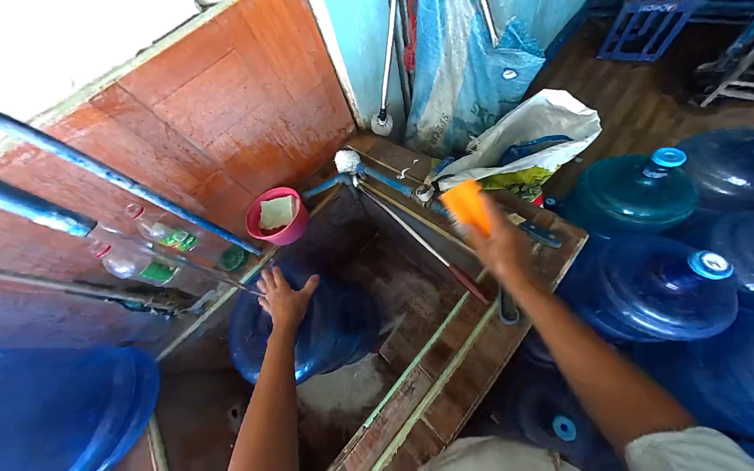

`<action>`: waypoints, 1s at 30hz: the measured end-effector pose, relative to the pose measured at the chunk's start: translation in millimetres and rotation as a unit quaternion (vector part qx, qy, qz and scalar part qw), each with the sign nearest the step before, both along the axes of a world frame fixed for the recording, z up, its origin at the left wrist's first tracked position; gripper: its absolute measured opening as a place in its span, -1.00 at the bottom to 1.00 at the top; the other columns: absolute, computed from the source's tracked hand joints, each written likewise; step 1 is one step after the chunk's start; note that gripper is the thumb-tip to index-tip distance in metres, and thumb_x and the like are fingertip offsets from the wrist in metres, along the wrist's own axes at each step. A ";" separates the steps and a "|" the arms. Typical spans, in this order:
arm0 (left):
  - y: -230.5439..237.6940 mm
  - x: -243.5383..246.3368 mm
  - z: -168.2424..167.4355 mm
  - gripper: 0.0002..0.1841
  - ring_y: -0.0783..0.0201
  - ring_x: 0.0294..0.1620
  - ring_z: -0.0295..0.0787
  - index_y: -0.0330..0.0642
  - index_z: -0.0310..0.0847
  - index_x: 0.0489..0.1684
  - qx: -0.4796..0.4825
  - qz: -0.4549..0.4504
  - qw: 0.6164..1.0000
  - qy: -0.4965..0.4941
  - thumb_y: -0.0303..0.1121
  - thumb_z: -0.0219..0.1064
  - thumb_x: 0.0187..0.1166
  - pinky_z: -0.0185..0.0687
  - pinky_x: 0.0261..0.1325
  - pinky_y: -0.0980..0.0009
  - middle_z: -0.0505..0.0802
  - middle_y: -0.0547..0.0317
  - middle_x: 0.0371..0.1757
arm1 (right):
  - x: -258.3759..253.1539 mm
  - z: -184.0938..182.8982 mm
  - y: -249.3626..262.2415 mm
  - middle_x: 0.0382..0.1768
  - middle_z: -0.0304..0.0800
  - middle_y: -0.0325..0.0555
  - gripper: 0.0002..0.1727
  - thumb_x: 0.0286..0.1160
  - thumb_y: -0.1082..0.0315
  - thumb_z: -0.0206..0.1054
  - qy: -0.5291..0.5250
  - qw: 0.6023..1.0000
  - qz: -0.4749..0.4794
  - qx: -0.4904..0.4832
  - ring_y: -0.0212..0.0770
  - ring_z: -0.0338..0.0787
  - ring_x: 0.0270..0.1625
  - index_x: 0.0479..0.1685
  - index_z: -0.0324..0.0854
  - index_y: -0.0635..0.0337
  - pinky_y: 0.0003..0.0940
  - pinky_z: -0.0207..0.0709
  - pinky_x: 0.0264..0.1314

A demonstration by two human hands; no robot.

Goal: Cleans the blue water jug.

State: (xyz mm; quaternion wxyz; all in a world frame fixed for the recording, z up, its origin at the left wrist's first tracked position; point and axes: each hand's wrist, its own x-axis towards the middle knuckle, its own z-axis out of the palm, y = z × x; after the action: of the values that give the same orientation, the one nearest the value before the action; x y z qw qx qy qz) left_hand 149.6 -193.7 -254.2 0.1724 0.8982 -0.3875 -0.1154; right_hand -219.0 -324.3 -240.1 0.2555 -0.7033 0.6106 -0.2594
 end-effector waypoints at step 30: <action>107.8 -89.1 -37.8 -0.05 -0.17 0.91 -0.05 -0.12 0.23 0.82 -0.041 -0.137 0.988 -0.054 -0.03 0.58 0.36 -0.37 0.78 -0.43 0.22 -0.02 0.88 | 292.2 -3.0 12.4 0.64 0.43 0.35 -0.42 0.69 0.12 0.32 0.075 0.816 0.565 -0.098 0.32 0.34 0.74 0.55 0.53 0.34 0.33 0.14 0.74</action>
State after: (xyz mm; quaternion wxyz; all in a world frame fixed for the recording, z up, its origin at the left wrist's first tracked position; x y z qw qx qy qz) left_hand 60.5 -85.9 -292.0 0.1708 0.8337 -0.5199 -0.0735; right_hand 73.2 -312.0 -243.1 0.2404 -0.9632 0.0938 -0.0747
